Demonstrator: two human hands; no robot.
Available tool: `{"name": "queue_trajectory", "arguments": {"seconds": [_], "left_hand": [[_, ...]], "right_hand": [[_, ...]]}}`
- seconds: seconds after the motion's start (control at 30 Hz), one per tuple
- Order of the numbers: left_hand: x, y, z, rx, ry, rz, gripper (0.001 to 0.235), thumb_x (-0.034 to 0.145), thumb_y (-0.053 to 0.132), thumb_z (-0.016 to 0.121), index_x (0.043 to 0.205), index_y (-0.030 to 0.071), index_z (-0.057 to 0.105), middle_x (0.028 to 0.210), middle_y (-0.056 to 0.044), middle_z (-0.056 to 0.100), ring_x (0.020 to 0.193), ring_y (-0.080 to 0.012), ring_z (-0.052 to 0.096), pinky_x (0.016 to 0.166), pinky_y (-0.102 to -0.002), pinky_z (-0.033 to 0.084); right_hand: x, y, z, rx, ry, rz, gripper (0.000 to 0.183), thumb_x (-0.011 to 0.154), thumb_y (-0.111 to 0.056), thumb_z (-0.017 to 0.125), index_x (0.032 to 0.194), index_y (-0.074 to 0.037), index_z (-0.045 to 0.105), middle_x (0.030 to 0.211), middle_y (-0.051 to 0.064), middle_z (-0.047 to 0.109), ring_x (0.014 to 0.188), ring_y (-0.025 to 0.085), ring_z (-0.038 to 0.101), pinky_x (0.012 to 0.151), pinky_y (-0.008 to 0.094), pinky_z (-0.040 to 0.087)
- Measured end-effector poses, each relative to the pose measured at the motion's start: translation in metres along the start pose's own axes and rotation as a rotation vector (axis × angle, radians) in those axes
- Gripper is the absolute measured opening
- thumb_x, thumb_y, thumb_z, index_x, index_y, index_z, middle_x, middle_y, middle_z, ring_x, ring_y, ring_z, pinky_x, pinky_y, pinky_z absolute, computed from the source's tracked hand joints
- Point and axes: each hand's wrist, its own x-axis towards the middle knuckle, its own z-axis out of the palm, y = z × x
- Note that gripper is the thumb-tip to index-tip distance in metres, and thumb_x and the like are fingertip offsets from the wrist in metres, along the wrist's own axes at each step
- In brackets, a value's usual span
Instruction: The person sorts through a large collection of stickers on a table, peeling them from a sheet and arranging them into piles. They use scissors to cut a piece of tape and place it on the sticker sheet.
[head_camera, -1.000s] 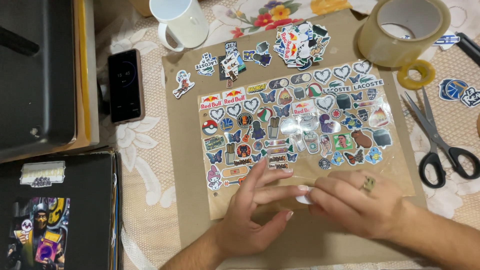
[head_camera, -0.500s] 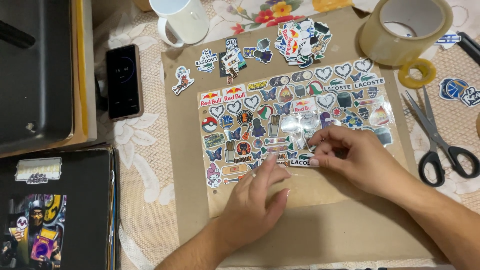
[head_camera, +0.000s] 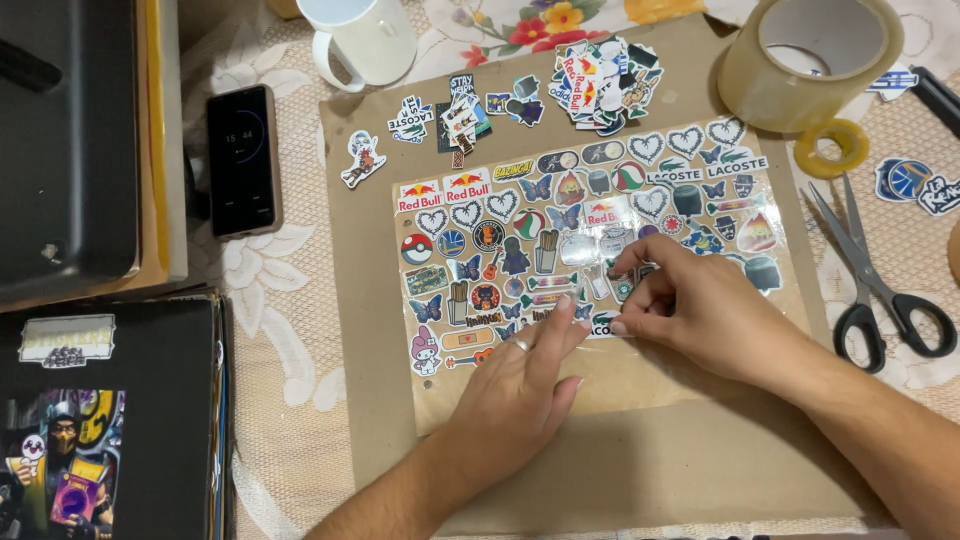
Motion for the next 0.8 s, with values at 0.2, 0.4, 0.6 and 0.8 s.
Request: {"name": "queue_trajectory", "arguments": {"seconds": [0.2, 0.4, 0.6, 0.8], "left_hand": [[0.006, 0.004, -0.004, 0.036, 0.046, 0.155, 0.094, 0.09, -0.005, 0.074, 0.156, -0.001, 0.007, 0.131, -0.025, 0.066, 0.124, -0.0393, 0.06, 0.104, -0.051, 0.049], [0.006, 0.002, -0.003, 0.047, 0.028, 0.168, 0.093, 0.089, -0.006, 0.073, 0.155, -0.002, 0.008, 0.135, -0.026, 0.062, 0.123, -0.041, 0.057, 0.104, -0.053, 0.048], [0.003, 0.003, -0.003, 0.107, -0.018, 0.162, 0.091, 0.09, 0.0, 0.074, 0.155, -0.002, 0.01, 0.134, -0.024, 0.061, 0.123, -0.0424, 0.054, 0.104, -0.055, 0.046], [0.004, 0.006, -0.007, 0.09, -0.043, 0.152, 0.092, 0.092, 0.01, 0.078, 0.155, -0.004, 0.012, 0.138, -0.025, 0.059, 0.125, -0.0412, 0.053, 0.109, -0.053, 0.044]], "right_hand": [[-0.002, -0.004, -0.001, -0.006, 0.009, 0.0, 0.041, 0.075, -0.019, 0.082, 0.109, -0.021, 0.059, 0.073, -0.007, 0.083, 0.065, 0.011, 0.07, 0.071, 0.026, 0.048], [-0.002, -0.001, 0.003, -0.083, 0.045, -0.058, 0.039, 0.074, -0.024, 0.08, 0.106, -0.022, 0.058, 0.069, -0.009, 0.081, 0.062, 0.012, 0.071, 0.069, 0.027, 0.047], [-0.007, 0.012, 0.002, -0.09, 0.179, -0.179, 0.033, 0.076, -0.024, 0.079, 0.104, -0.021, 0.061, 0.07, -0.007, 0.08, 0.064, 0.012, 0.075, 0.07, 0.028, 0.051], [-0.021, 0.037, -0.002, -0.4, 0.277, -0.647, 0.021, 0.088, -0.029, 0.066, 0.107, -0.023, 0.073, 0.082, -0.003, 0.073, 0.07, 0.023, 0.067, 0.067, 0.039, 0.049]]}}
